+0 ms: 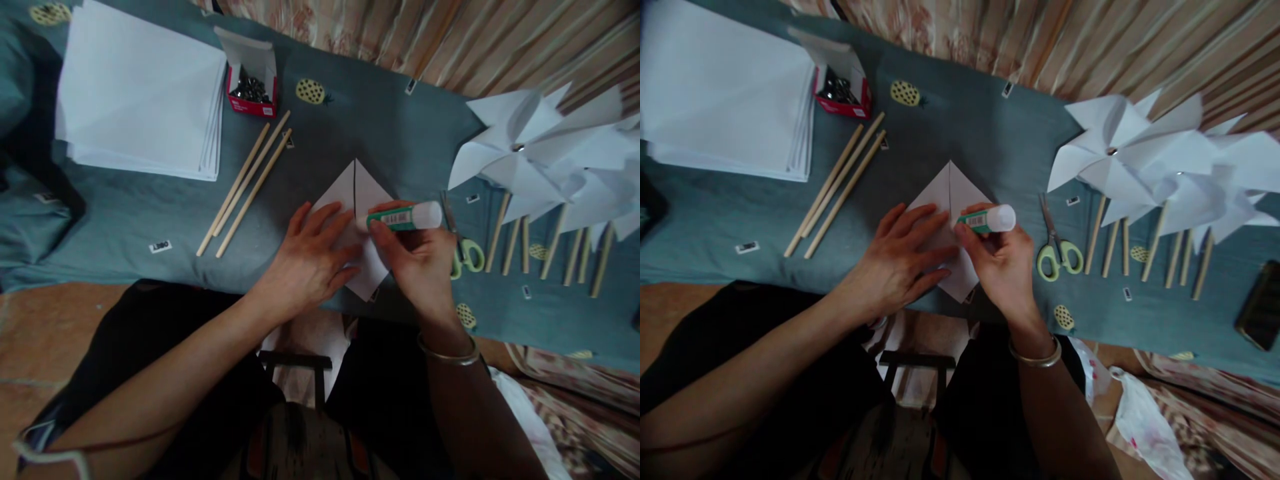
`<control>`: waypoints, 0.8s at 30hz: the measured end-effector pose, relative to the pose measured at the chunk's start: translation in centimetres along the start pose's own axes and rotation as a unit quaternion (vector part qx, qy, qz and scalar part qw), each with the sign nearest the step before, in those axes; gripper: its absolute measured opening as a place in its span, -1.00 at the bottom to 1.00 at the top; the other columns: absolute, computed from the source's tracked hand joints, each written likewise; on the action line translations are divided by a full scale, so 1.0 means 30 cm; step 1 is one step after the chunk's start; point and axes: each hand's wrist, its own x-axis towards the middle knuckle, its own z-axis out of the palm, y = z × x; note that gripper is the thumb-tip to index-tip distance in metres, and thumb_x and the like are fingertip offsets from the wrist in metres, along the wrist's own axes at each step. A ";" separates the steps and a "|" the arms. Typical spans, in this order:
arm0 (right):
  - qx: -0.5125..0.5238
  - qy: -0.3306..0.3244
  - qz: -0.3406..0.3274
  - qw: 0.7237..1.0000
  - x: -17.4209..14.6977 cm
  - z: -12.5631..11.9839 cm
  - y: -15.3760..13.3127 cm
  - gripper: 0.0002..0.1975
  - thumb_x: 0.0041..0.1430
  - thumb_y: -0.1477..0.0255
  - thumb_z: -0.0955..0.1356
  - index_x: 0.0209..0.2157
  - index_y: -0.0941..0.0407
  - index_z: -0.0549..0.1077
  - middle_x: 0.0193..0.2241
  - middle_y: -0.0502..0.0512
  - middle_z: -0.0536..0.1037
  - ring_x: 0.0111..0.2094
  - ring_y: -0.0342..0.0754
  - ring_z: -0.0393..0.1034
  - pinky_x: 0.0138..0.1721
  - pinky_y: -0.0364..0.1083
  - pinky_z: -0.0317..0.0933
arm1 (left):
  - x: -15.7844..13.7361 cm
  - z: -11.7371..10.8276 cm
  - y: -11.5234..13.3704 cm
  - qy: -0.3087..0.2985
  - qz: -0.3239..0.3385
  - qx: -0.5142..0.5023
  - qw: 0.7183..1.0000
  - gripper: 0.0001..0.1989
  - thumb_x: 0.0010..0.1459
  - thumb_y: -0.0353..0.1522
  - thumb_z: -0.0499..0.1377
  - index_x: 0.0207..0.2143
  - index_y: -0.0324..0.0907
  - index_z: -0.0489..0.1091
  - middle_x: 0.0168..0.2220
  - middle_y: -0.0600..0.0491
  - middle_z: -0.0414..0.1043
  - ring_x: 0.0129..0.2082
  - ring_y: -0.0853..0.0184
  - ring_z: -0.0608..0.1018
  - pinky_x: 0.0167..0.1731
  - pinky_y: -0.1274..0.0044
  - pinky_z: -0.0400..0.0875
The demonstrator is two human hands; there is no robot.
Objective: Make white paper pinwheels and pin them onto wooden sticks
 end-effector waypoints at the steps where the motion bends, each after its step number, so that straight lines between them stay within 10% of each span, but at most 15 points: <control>1: 0.039 0.009 0.020 0.999 0.002 -0.003 0.006 -0.82 0.14 0.27 0.42 -0.24 0.04 0.51 -0.33 0.01 0.59 -0.34 -0.07 0.48 -0.29 -0.06 0.37 | 0.000 -0.001 0.002 0.000 -0.002 0.000 1.000 -0.72 0.22 -0.21 0.16 -0.05 -0.03 0.49 0.24 -0.06 0.27 0.29 -0.02 0.22 0.26 0.03 0.01; 10: 0.242 -0.015 0.109 0.964 0.002 -0.052 0.027 -0.69 0.22 0.11 0.30 -0.28 0.04 0.52 -0.30 0.05 0.61 -0.43 -0.13 0.48 -0.34 -0.09 0.43 | 0.006 -0.001 -0.010 0.078 -0.015 -0.064 0.995 -0.66 0.21 -0.19 0.16 0.00 -0.07 0.42 0.15 -0.09 0.40 0.22 0.01 0.33 0.27 -0.04 -0.11; 13: 0.266 -0.028 0.118 0.956 -0.014 -0.048 0.020 -0.66 0.21 0.09 0.30 -0.26 0.05 0.52 -0.35 0.05 0.61 -0.42 -0.10 0.51 -0.32 -0.07 0.46 | 0.016 -0.008 0.002 0.137 -0.041 -0.130 0.981 -0.46 0.14 -0.13 0.23 0.12 -0.15 0.31 0.12 -0.14 0.41 0.17 0.08 0.39 0.22 0.10 0.15; 24: 0.269 -0.056 0.119 0.954 -0.060 -0.036 0.000 -0.67 0.14 0.08 0.37 -0.23 0.03 0.54 -0.34 0.03 0.60 -0.46 -0.13 0.46 -0.41 -0.09 0.43 | 0.027 0.003 0.044 0.166 -0.124 -0.433 0.877 -0.74 0.07 -0.34 0.28 -0.15 -0.18 0.50 -0.21 0.00 0.52 -0.24 0.34 0.55 -0.21 0.50 0.46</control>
